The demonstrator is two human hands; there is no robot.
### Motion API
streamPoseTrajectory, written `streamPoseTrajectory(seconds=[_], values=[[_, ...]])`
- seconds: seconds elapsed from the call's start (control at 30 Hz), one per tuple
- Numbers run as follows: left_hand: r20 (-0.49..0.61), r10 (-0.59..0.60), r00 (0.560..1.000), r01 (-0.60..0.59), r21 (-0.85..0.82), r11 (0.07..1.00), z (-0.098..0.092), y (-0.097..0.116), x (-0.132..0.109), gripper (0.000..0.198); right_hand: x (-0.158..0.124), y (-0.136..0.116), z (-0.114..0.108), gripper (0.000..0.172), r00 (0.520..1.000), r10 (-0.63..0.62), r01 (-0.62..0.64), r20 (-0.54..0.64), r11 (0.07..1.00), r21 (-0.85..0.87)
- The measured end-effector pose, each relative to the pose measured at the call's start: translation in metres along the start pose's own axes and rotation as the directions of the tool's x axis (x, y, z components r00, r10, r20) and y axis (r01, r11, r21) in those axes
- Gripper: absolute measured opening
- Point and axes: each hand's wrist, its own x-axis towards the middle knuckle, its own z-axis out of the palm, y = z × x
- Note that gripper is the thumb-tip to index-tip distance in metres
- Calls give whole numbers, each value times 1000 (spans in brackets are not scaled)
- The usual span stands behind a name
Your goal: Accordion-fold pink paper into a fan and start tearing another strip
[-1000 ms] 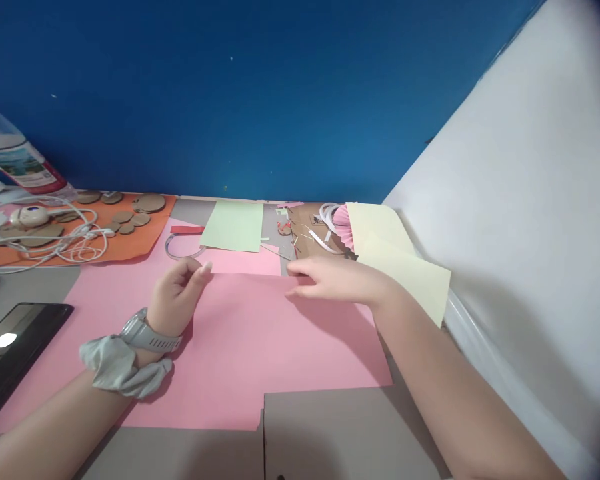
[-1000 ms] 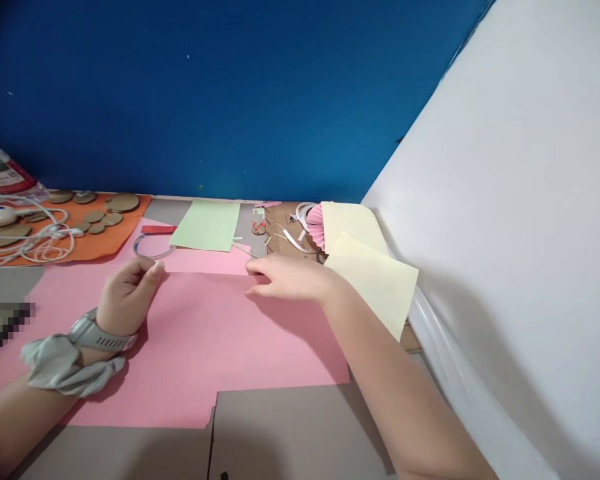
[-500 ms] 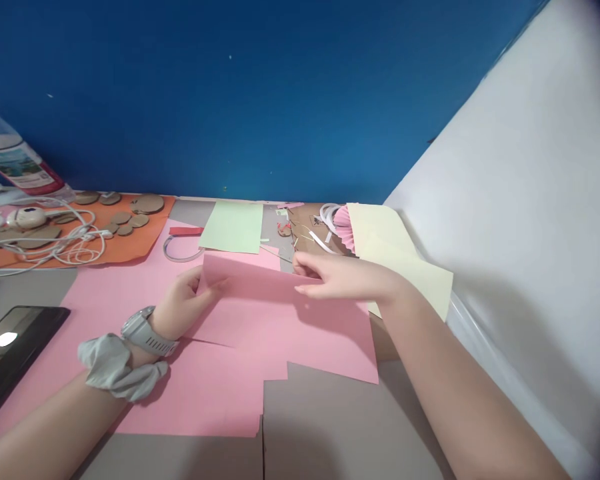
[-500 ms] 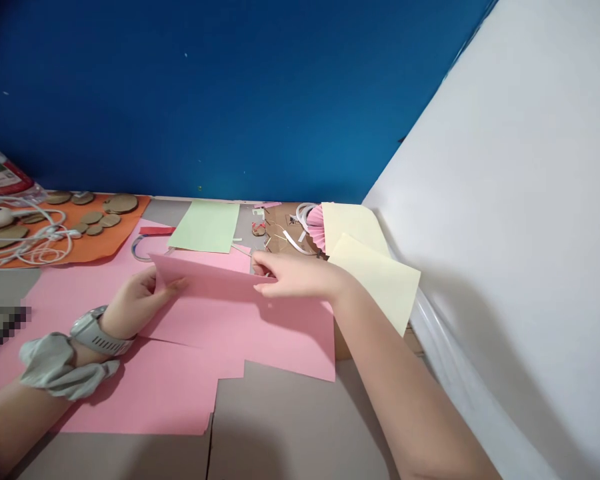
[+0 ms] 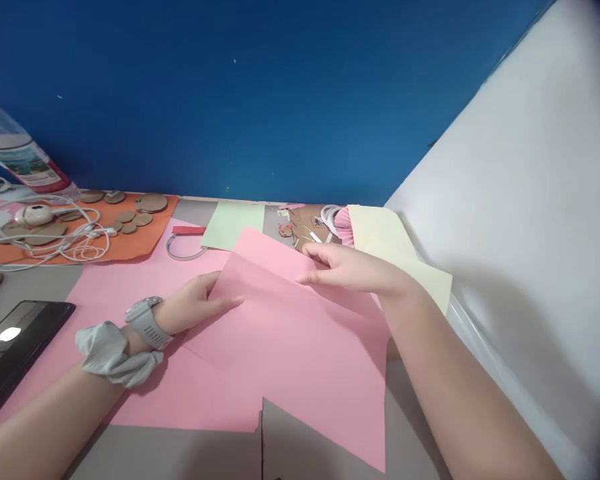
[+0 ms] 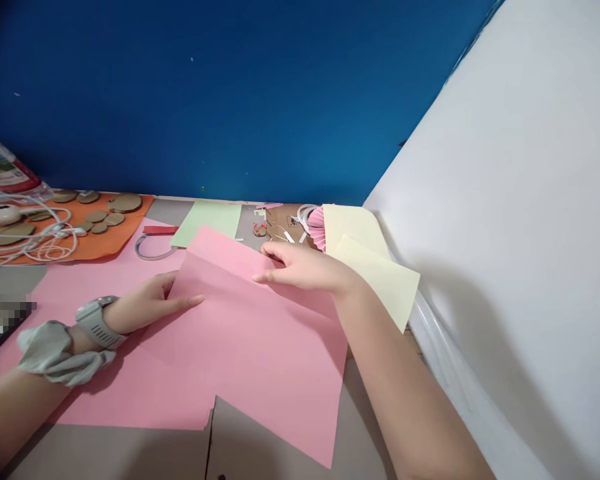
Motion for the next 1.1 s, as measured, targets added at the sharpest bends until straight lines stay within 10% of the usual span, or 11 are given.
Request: streamPoseTrajectory(seconds=[0.1, 0.37, 0.53, 0.8, 1.1], values=[[90, -20, 996, 16, 42, 999, -10, 8, 3, 38, 2, 4, 9, 33, 996, -14, 14, -87, 1000, 6], [-209, 1, 978, 65, 310, 949, -23, 32, 31, 32, -3, 7, 63, 32, 978, 152, -118, -146, 969, 217], [-31, 75, 997, -58, 362, 930, -3, 35, 47, 37, 4, 10, 80, 35, 993, 109, -71, -41, 845, 531], [47, 55, 997, -66, 264, 962, 16, 19, 49, 35, 32, 16, 77, 33, 965, -40, 134, -260, 926, 353], [145, 64, 987, -91, 183, 979, 10, 10, 53, 37, 33, 14, 75, 22, 978, -28, 106, -208, 922, 372]])
